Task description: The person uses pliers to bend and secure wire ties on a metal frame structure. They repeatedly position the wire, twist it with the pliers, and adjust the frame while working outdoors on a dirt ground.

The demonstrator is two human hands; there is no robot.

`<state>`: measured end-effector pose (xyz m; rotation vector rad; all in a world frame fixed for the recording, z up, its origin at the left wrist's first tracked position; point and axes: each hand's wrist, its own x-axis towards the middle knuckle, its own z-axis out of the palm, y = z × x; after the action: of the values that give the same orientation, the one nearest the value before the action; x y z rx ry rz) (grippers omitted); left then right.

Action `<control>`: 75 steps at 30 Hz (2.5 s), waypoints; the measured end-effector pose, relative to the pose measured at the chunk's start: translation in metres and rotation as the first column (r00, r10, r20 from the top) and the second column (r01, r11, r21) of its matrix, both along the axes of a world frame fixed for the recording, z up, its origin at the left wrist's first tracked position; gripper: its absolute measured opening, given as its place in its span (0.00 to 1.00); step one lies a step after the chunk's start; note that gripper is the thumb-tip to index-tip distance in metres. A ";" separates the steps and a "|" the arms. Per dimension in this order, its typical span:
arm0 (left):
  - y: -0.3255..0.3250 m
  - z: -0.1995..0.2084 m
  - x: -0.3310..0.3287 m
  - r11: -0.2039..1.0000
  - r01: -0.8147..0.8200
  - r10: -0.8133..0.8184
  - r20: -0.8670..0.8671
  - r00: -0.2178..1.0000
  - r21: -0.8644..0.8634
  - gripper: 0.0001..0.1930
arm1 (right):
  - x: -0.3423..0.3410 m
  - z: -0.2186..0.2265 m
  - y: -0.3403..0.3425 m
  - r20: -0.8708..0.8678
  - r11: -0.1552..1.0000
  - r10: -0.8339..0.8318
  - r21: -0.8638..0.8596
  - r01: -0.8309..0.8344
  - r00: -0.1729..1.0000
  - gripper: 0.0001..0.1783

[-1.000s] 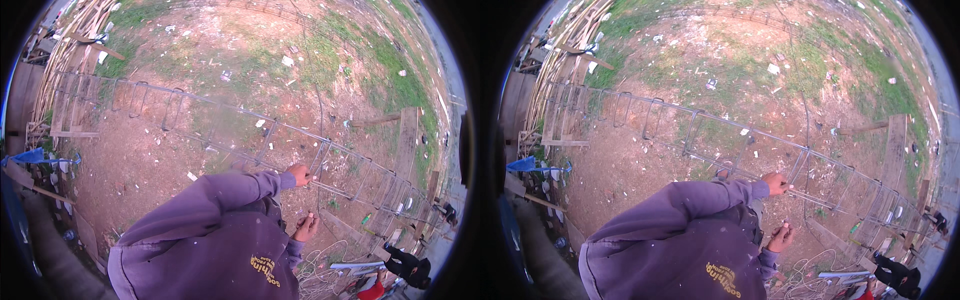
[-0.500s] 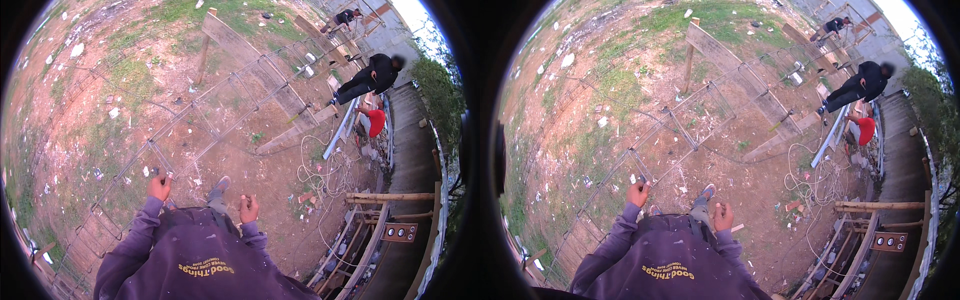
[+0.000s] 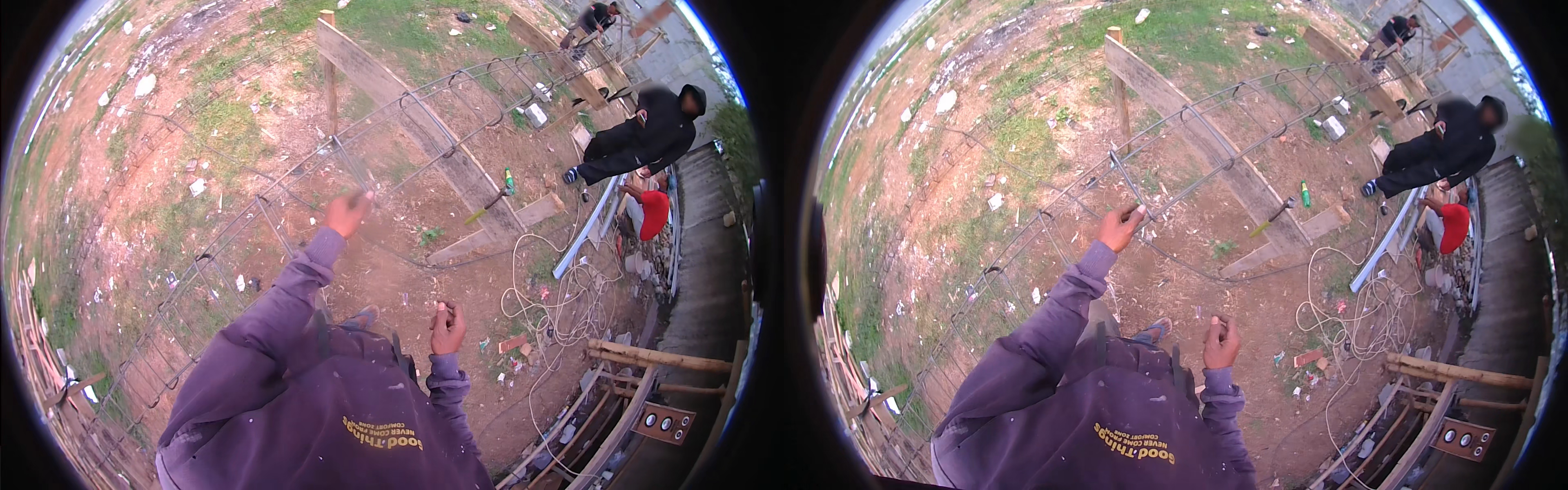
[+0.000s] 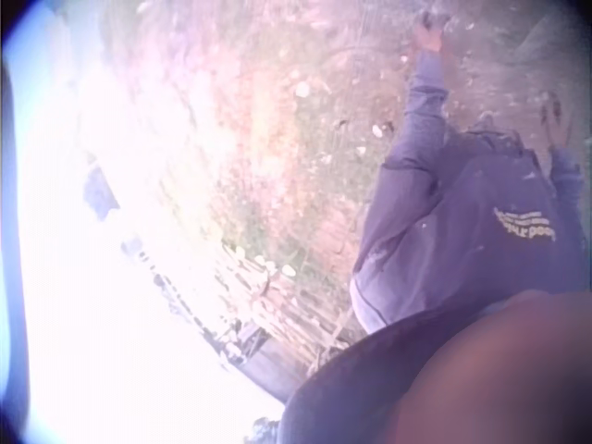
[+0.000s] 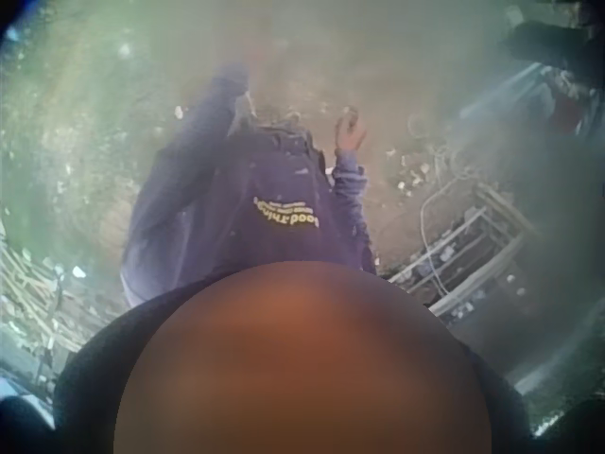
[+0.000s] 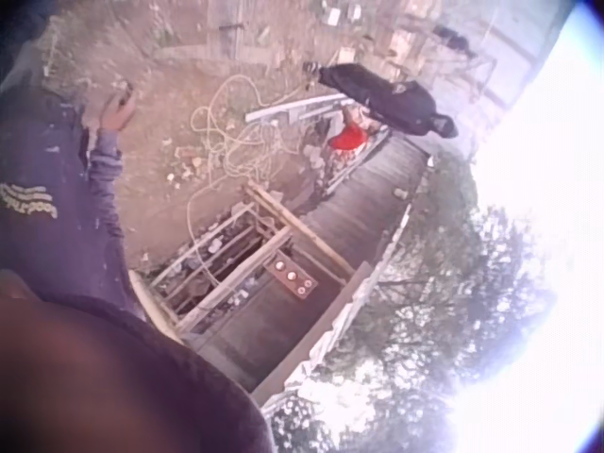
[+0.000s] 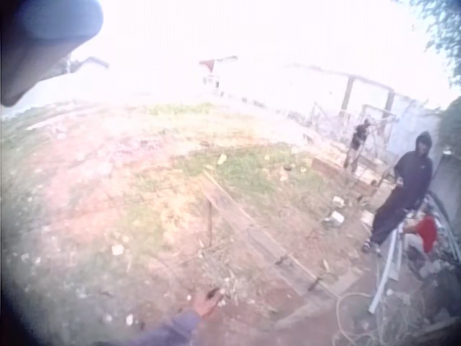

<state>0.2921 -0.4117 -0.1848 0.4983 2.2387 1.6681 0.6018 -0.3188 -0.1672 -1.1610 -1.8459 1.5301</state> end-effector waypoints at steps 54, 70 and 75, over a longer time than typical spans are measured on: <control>0.092 0.068 0.006 0.677 -0.394 0.202 -0.358 0.912 -0.621 0.22 | -0.271 0.097 0.376 -0.238 0.834 0.245 -0.443 -0.329 0.940 0.14; 0.320 0.069 -0.084 0.967 0.027 -0.074 -0.177 0.981 -0.253 0.16 | -0.317 0.047 0.465 0.592 0.577 0.458 0.369 -0.729 0.663 0.13; 0.374 0.035 -0.102 0.994 -0.035 0.032 -0.028 0.999 -0.102 0.17 | -0.316 0.022 0.469 0.289 0.767 0.557 0.182 -0.616 0.779 0.11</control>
<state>0.1897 -0.0375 -0.1498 0.4622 2.3499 1.5616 0.2857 0.1505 -0.1448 -0.6575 -2.6605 1.4144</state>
